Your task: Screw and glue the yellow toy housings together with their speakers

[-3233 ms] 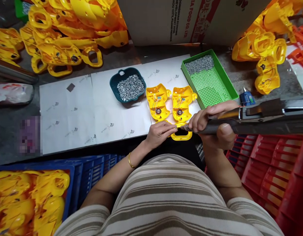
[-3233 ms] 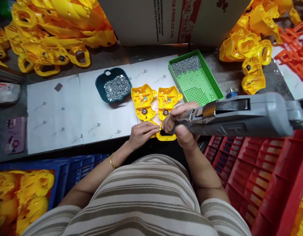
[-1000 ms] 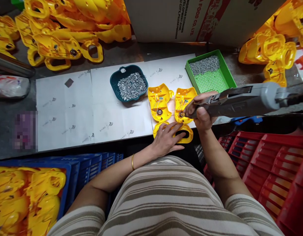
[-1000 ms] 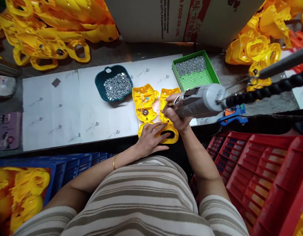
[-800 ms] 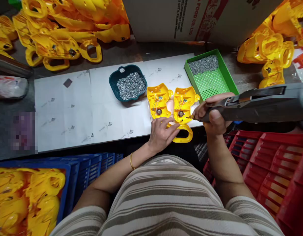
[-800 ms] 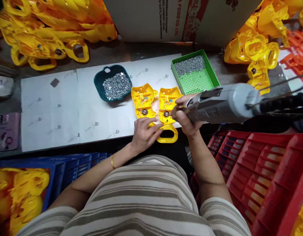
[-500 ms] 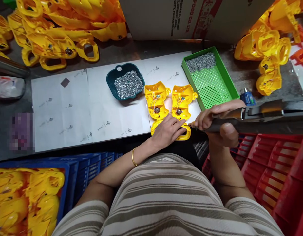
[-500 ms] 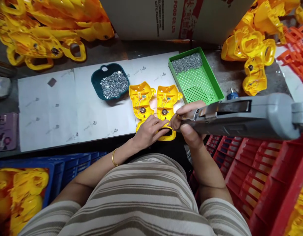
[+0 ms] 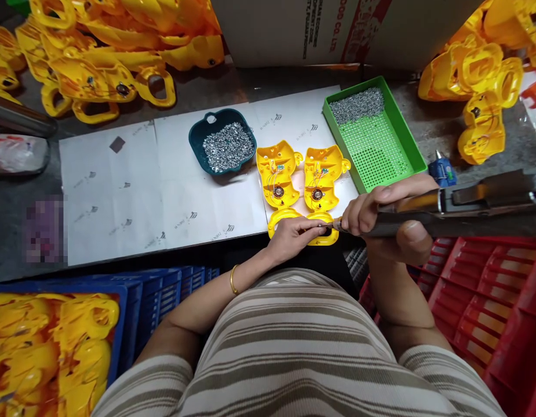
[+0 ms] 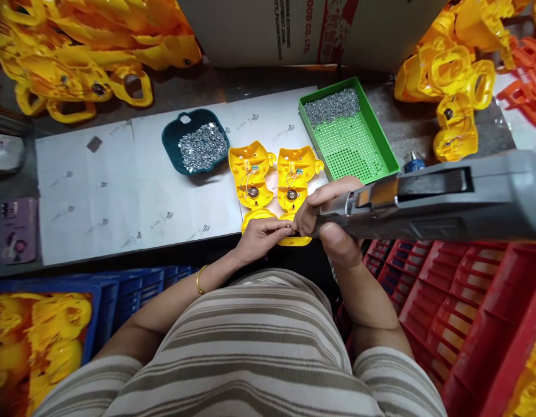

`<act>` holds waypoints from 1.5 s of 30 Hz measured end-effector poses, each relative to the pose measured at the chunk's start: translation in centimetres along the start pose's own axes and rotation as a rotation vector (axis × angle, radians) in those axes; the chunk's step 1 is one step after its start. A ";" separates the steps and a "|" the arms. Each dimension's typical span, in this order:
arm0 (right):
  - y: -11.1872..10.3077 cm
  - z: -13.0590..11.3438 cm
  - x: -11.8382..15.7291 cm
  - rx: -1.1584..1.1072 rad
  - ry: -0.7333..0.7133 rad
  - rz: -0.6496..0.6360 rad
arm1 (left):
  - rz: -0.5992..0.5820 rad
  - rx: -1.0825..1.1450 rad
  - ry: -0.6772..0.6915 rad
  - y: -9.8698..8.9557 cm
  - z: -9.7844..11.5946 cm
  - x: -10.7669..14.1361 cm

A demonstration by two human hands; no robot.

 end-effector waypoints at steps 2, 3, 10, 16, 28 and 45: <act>-0.1 -0.1 0.0 -0.010 0.013 0.008 | -0.001 -0.041 0.067 0.0 -0.2 0.2; -0.2 -0.2 0.0 -0.013 0.027 0.015 | 0.002 -0.073 0.108 0.0 -0.2 0.2; 0.2 -1.5 0.3 0.023 0.213 -0.014 | -0.010 -0.204 0.255 0.1 0.1 0.3; -0.2 -0.8 0.0 0.020 0.069 -0.055 | 0.005 -0.219 0.165 -0.2 -0.1 0.4; -0.6 4.9 -1.3 0.214 0.015 0.203 | -0.143 -0.986 0.347 0.2 -0.5 1.4; -1.2 7.5 -1.5 0.165 0.034 0.170 | -0.253 -0.839 0.350 0.6 -2.0 0.8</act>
Point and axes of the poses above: each hand's wrist, its own x-axis away from the middle knuckle, its own y-axis out of the palm, z = x × y, the point moved 1 cm from there along -x, towards the middle knuckle
